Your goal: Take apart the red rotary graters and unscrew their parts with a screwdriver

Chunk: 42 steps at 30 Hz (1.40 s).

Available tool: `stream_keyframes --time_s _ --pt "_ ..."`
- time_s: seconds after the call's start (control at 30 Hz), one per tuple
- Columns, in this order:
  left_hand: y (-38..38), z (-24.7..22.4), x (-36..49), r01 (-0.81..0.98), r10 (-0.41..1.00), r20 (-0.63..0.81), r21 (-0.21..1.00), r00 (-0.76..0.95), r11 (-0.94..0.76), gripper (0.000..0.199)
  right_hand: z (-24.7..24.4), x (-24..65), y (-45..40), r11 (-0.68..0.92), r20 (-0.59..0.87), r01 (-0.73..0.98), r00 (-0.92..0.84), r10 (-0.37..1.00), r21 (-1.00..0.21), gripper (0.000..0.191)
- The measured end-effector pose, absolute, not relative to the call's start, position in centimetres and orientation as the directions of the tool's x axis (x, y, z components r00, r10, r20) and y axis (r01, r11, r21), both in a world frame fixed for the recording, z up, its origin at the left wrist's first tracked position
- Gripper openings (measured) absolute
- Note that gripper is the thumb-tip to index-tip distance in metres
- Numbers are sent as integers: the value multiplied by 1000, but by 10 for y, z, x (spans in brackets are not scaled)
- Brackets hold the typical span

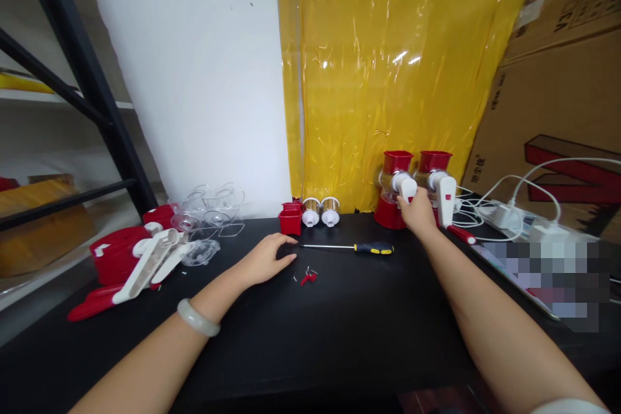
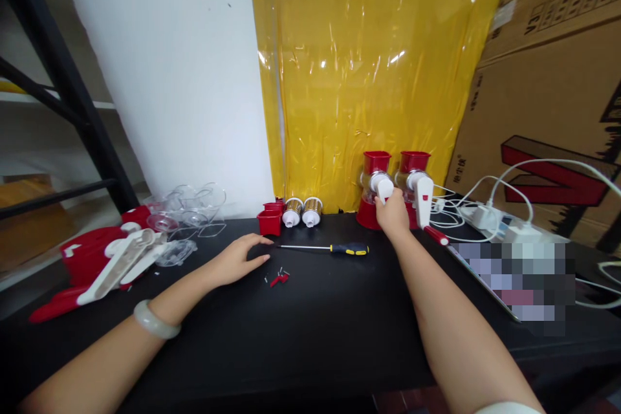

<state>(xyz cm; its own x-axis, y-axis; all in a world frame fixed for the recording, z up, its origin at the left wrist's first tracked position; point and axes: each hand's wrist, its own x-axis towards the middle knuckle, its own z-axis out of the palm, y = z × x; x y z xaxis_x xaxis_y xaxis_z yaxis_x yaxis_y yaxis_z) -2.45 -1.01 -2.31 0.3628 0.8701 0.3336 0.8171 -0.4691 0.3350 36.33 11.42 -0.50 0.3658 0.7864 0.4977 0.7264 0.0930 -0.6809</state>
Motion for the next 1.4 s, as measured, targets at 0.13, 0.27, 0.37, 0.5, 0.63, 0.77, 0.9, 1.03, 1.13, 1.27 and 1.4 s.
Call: stream_keyframes --time_s 0.13,0.27,0.37,0.5,0.63,0.77,0.9,1.03,1.13,1.27,1.4 --pt "-10 -23 -25 809 865 339 340 370 -479 34 -5 363 114 111 508 721 361 782 -684 47" --pt "-12 -21 -24 811 869 329 342 370 -475 34 -4 361 113 122 517 719 360 777 -684 46" --pt "-12 -20 -24 811 866 335 338 371 -478 34 -2 359 110 133 526 719 356 772 -682 46" --pt "-11 -21 -25 808 861 349 336 370 -484 33 0 355 108 145 531 716 351 771 -683 48" --pt "-10 -22 -24 811 865 345 339 364 -477 33 1 352 107 161 535 713 336 775 -682 47" --pt "-10 -23 -25 811 865 342 338 367 -477 34 4 348 104 181 548 717 320 773 -674 48" --pt "-10 -23 -25 811 863 343 334 370 -480 34 5 343 101 218 569 721 286 771 -658 49" --pt "-10 -22 -24 814 868 335 338 365 -473 34 2 339 101 234 566 723 255 784 -650 49" --pt "-11 -20 -23 816 871 331 339 362 -468 34 0 337 102 236 558 722 244 793 -651 48" --pt "-13 -19 -23 814 868 337 337 365 -473 34 -2 336 103 230 544 714 246 803 -662 47" --pt "-13 -21 -24 808 863 349 343 365 -480 33 -2 335 104 217 521 693 262 812 -687 47"
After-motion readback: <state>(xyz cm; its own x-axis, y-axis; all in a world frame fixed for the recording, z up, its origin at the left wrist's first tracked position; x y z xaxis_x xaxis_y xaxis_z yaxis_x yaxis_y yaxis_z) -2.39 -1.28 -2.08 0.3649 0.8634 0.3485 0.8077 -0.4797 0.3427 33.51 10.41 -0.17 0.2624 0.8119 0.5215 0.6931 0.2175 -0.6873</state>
